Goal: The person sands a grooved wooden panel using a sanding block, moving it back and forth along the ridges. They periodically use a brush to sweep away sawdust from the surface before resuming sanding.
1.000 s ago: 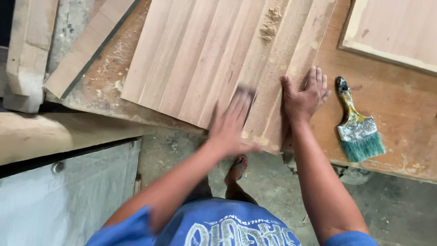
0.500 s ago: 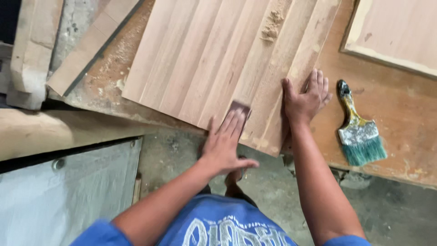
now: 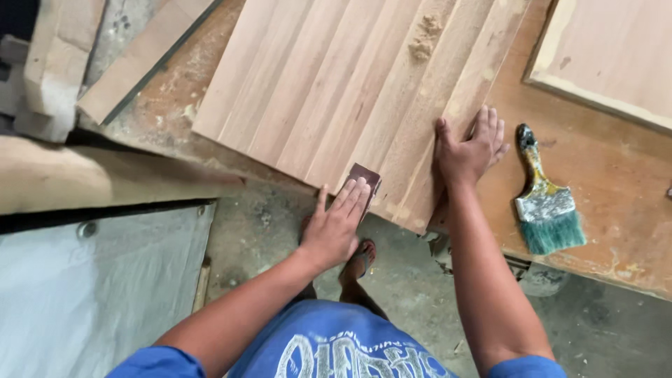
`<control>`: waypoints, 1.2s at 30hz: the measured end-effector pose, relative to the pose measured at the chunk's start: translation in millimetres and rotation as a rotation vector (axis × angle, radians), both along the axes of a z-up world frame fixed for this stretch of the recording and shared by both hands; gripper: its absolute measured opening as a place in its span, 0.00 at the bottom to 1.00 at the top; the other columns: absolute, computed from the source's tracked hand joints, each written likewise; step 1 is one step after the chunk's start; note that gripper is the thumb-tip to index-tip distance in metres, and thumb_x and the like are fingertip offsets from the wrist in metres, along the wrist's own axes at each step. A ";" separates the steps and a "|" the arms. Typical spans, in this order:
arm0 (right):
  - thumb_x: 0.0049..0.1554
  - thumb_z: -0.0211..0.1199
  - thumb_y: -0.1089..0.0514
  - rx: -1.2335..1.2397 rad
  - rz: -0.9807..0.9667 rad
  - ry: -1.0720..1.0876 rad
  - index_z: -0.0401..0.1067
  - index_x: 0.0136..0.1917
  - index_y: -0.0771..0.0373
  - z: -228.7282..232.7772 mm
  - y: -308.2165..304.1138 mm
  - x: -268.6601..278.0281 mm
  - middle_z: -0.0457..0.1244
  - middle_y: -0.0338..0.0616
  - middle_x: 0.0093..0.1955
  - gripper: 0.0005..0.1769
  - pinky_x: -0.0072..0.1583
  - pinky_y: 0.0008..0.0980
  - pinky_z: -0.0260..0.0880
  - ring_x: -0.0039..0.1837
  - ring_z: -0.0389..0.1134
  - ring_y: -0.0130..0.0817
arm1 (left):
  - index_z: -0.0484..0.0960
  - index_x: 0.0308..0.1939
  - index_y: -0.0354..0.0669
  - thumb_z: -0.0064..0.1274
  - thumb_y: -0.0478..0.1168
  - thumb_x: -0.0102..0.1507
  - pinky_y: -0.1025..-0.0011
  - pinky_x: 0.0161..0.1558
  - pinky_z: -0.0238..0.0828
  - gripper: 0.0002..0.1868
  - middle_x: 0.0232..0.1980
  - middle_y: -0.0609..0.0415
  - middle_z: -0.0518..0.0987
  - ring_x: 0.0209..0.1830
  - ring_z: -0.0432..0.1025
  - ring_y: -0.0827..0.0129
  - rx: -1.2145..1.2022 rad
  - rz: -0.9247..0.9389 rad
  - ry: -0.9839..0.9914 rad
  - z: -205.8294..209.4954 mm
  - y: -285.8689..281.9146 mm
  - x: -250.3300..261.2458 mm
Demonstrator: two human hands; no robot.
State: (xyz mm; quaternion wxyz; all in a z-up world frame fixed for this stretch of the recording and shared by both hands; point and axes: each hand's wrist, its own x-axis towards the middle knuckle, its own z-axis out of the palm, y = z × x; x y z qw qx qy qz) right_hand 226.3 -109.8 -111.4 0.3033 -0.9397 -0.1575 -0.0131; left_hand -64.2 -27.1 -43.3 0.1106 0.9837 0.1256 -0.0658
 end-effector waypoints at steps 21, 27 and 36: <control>0.44 0.72 0.64 0.327 0.398 0.609 0.68 0.36 0.62 80.0 -133.5 -145.7 0.62 0.42 0.51 0.11 0.43 0.29 0.61 0.41 0.61 0.30 | 0.56 0.80 0.38 0.67 0.67 0.54 0.31 0.74 0.42 0.61 0.80 0.26 0.41 0.79 0.46 0.25 -0.250 0.782 -0.043 76.5 196.2 -40.9; 0.52 0.79 0.54 0.348 0.113 0.470 0.74 0.39 0.67 78.3 -137.9 -162.5 0.61 0.52 0.51 0.17 0.52 0.32 0.71 0.48 0.67 0.37 | 0.57 0.79 0.50 0.64 0.69 0.55 0.41 0.68 0.59 0.57 0.72 0.31 0.62 0.73 0.61 0.36 -0.227 0.867 -0.014 37.0 227.2 -45.6; 0.53 0.77 0.49 0.149 0.169 0.291 0.75 0.65 0.54 116.3 -103.6 -178.1 0.63 0.55 0.47 0.29 0.54 0.45 0.70 0.52 0.70 0.53 | 0.73 0.68 0.42 0.56 0.65 0.63 0.43 0.50 0.75 0.39 0.52 0.35 0.80 0.55 0.77 0.39 -0.102 0.252 0.163 117.8 148.5 4.9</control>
